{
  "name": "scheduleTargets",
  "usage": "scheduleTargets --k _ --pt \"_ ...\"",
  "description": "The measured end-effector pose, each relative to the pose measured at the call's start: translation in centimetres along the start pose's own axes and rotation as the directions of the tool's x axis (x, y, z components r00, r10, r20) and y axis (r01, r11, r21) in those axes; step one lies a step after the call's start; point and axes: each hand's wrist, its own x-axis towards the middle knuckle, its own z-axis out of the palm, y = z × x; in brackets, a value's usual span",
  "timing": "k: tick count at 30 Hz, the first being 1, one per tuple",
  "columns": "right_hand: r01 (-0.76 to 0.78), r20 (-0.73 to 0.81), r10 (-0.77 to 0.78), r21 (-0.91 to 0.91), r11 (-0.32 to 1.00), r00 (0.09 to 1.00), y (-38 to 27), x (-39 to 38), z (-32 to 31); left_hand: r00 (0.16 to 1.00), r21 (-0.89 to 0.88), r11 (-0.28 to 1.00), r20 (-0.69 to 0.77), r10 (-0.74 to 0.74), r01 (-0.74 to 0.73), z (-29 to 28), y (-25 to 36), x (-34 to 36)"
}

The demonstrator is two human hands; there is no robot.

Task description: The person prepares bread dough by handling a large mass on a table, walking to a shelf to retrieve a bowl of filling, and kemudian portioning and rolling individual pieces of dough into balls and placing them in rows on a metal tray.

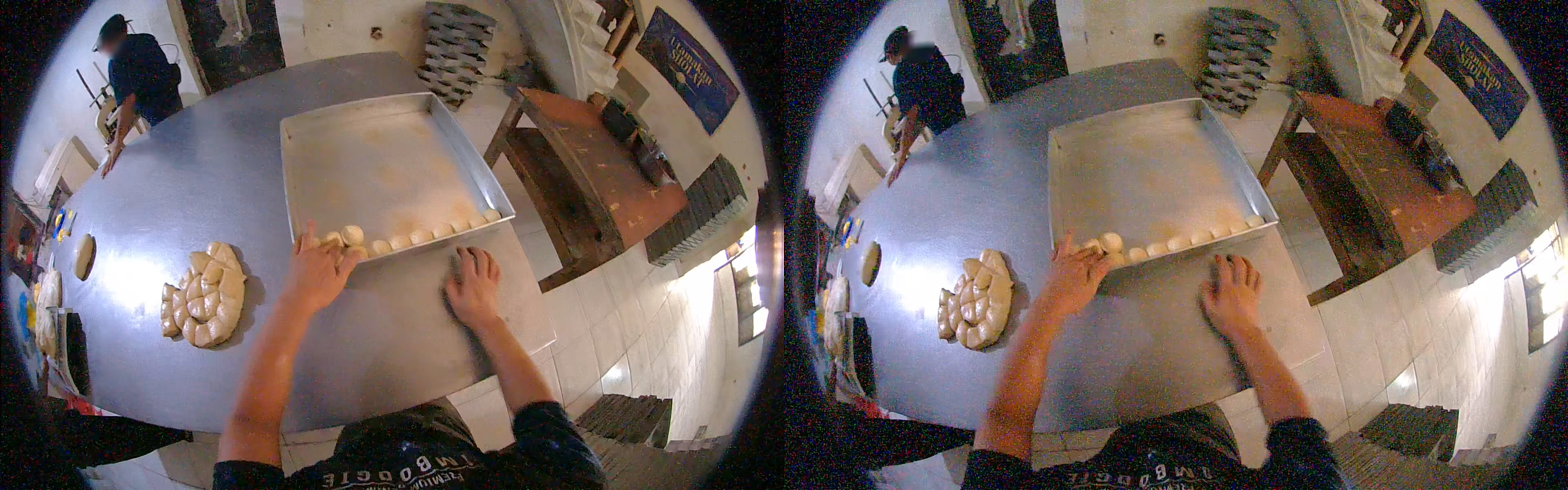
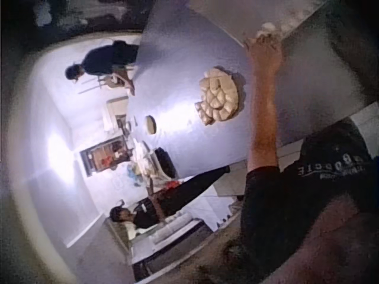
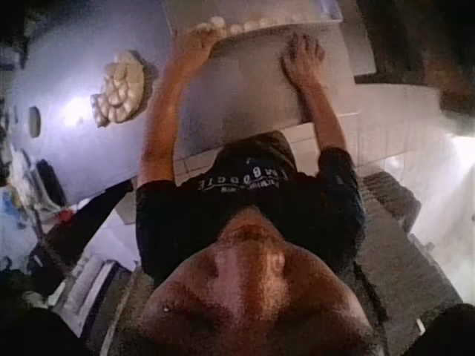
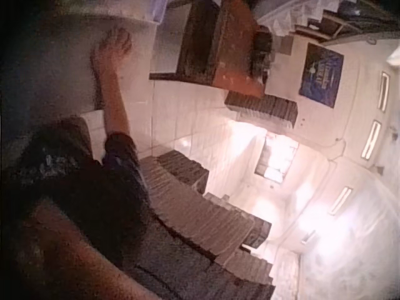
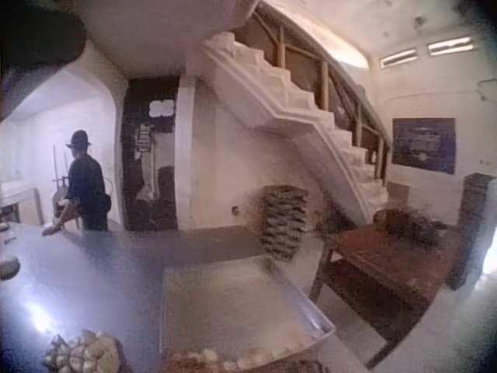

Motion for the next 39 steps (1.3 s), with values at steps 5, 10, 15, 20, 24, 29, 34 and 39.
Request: scheduleTargets --k 5,10,15,20,24,29,34,39 --pt "0.384 0.102 -0.439 0.338 0.859 0.893 -0.8 -6.1 1.6 0.929 -0.082 0.997 -0.370 -0.015 -0.016 -1.4 0.7 -3.0" --pt "0.074 0.087 -0.076 0.025 0.997 0.993 3.6 0.9 0.8 0.776 -0.115 0.965 -0.576 -0.257 0.235 -1.5 -3.3 -8.0" --pt "0.313 0.041 -0.341 0.310 0.898 0.939 1.8 -3.0 1.7 0.734 -0.086 0.915 -0.569 -0.369 0.394 -0.8 -3.2 -13.2" --pt "0.211 0.067 -0.221 0.129 0.969 0.973 5.0 0.5 0.5 0.580 -0.077 0.763 -0.603 -0.548 0.641 -1.4 -6.4 -20.0" --pt "0.169 0.091 -0.185 0.166 0.972 0.978 3.8 -0.8 1.1 0.663 0.095 0.767 -0.577 -0.477 0.634 -2.1 -8.2 -20.9" --pt "-0.188 0.306 0.073 0.366 0.911 0.949 7.2 0.1 -2.8 0.792 0.155 0.827 -0.425 -0.438 0.540 -2.6 -10.5 -21.6" --pt "-0.074 -0.020 0.308 0.955 0.288 0.951 -4.6 9.2 -2.3 0.798 0.192 0.795 -0.347 -0.493 0.575 -3.0 -11.3 -20.7" --pt "-0.075 0.193 -0.039 0.550 0.832 0.980 -8.0 12.1 4.4 0.852 0.095 0.873 -0.289 -0.437 0.479 -3.4 -9.4 -21.0"
